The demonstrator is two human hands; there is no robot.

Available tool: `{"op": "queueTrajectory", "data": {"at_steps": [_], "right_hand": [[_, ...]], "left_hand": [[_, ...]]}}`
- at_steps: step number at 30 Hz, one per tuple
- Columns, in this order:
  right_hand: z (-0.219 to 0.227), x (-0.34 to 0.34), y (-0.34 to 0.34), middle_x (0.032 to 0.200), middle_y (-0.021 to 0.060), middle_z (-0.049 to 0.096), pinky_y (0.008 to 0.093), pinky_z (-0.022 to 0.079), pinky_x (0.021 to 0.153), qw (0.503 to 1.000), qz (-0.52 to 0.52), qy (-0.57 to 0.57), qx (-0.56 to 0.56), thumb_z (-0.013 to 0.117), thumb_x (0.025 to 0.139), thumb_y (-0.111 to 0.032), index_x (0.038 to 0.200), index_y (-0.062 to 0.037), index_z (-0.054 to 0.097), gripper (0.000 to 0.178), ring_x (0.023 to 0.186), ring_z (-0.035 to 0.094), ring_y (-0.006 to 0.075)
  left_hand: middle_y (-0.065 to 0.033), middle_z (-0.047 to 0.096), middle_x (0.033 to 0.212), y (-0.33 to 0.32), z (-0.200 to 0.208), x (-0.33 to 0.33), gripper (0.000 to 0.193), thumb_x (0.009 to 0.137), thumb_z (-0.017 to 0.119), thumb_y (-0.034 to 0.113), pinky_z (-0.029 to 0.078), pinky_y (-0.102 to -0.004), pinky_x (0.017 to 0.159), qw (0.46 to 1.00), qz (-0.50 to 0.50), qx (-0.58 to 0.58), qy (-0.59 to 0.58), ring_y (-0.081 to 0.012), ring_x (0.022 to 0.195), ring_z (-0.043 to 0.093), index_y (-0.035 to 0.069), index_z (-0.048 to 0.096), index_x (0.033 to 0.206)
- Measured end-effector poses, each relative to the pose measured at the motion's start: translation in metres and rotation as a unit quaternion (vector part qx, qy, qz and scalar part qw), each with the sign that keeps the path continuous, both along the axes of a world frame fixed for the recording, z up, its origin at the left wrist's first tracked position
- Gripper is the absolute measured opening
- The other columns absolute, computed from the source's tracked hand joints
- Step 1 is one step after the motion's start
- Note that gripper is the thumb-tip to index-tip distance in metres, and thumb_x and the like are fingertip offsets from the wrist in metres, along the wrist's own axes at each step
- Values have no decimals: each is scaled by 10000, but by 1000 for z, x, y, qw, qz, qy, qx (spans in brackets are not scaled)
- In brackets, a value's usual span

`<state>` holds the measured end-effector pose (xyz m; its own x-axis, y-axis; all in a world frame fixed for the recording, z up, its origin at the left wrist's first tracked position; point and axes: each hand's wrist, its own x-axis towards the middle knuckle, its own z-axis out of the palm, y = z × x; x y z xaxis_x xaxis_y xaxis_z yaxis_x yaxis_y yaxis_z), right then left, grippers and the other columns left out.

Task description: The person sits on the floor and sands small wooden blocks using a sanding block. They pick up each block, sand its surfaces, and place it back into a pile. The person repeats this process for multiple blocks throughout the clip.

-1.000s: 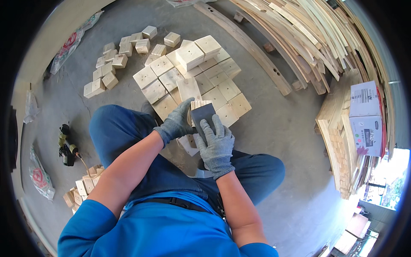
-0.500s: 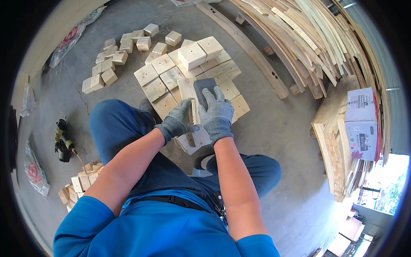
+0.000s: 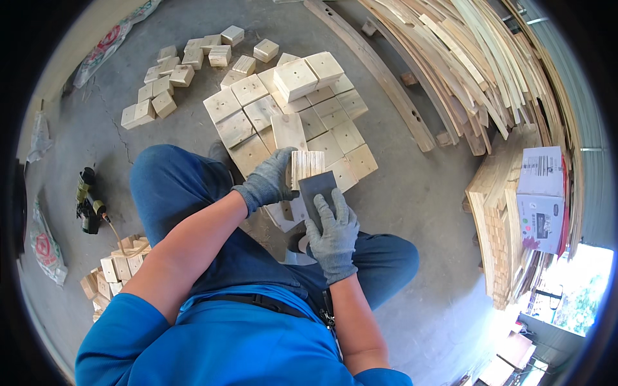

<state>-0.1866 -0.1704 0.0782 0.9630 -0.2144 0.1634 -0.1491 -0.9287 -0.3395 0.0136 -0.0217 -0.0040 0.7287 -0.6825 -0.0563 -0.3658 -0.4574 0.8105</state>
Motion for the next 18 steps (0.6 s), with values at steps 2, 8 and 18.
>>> {"op": "queueTrajectory", "data": {"at_steps": [2,8,18], "right_hand": [[-3,15,-7,1621,185,481,596,433,1121,1000,0,-11,1,830,869,-265,1496,-224,638,656,1352,527,442],[-9,112,-38,1596,183,525,539,467,1129,997,-40,-29,54,826,885,-261,1472,-188,649,618,1363,556,447],[-14,54,-24,1597,234,508,536,463,1129,996,-29,-60,62,828,892,-248,1480,-146,653,622,1399,536,452]], "left_hand": [[-208,563,1439,-1,10,-2,1054,629,990,287,504,-444,1154,1000,6,16,22,-402,1352,582,87,456,1515],[-202,562,1441,-1,10,-1,1074,613,1001,259,506,-440,1151,1000,8,10,20,-402,1351,584,85,453,1521],[-207,565,1424,1,1,-1,1064,628,978,286,502,-442,1155,1000,8,19,10,-403,1338,588,87,441,1525]]}}
